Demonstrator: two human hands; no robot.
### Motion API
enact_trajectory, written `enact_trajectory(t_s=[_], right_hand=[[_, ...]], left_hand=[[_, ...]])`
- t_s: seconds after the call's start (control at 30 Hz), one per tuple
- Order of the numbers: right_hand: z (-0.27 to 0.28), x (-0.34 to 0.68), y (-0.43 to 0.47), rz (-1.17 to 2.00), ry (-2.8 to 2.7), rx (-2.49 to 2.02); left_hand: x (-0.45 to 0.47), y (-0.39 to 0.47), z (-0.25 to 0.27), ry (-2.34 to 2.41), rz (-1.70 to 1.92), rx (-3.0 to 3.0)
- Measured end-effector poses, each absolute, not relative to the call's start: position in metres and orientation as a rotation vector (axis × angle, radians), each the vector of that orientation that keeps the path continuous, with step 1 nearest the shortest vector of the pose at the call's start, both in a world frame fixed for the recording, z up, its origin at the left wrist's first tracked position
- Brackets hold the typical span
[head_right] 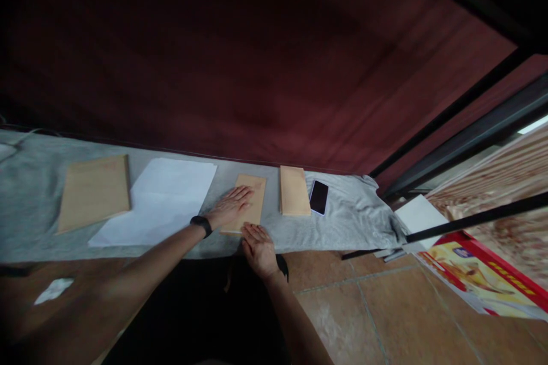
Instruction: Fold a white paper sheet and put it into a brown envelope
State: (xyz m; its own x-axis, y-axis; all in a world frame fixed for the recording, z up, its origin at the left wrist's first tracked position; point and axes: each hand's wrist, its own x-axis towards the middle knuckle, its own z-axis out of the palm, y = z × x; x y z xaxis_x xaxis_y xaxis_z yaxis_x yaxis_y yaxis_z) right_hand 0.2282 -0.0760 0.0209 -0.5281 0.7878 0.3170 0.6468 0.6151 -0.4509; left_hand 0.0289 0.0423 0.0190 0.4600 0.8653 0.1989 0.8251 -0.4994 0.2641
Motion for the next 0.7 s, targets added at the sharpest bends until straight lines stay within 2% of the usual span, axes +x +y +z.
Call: enact_trajectory(t_s=[0.33,0.7], right_hand=[[0.016,0.226,-0.076,0.375,-2.308,-1.127],[0.014,0.225,-0.077,0.378,-2.270,-1.133]], left_hand=[[0.014,0.006,0.012,1.375,0.411,2.646],[-0.003,-0.050,0.026,1.206,0.466,2.679]])
